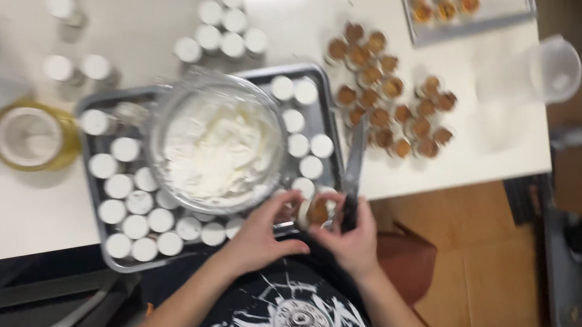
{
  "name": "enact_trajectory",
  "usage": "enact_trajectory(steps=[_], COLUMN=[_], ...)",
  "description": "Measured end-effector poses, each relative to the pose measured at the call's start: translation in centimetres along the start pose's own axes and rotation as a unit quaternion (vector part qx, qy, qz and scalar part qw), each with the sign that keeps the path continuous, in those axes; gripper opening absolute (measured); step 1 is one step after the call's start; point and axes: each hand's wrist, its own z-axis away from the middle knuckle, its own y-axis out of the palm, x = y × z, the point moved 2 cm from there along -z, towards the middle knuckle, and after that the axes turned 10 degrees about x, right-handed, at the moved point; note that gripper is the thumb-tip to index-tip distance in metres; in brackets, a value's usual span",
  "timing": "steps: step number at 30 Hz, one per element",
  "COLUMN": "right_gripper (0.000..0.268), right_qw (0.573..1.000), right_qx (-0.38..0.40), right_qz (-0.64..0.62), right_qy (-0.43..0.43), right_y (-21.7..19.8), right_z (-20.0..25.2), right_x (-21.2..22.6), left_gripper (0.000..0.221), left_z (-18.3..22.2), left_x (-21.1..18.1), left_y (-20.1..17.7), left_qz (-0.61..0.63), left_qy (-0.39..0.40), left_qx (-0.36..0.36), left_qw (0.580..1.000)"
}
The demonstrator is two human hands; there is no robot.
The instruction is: The person fills small containers with white cream from a large bowl by hand, using a palette knife to level off the cream and smooth the top of each container.
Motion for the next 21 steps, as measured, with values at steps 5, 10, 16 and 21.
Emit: enact_trajectory(steps=[5,10,16,21], right_gripper=[0.029,0.031,0.030,0.031], right_qw=[0.984,0.977,0.851,0.781], right_qx=[0.061,0.027,0.231,0.271], right_qz=[-0.146,0.020,0.462,0.560], right_qy=[0.083,0.209,0.096,0.063], right_y=[4.0,1.9,-0.7,2.7], right_z=[-0.7,-3.8,-10.8,-12.2], right_x=[0.7,0.4,7.3,11.2], left_gripper=[0.076,0.068,0.062,0.062], left_z=[2.1,5.3,9.0,10.5], left_x=[1.1,3.4,3.1,3.4], left_y=[-1.6,-3.5,-5.1,-5.1], left_qz=[-0.040,0.116,0.100,0.052], left_qy=[-0.011,0.019,0.102,0.136], left_qx=[-0.005,-0.147,-0.204,-0.228], left_qw=[0.999,0.982,0.969,0.963])
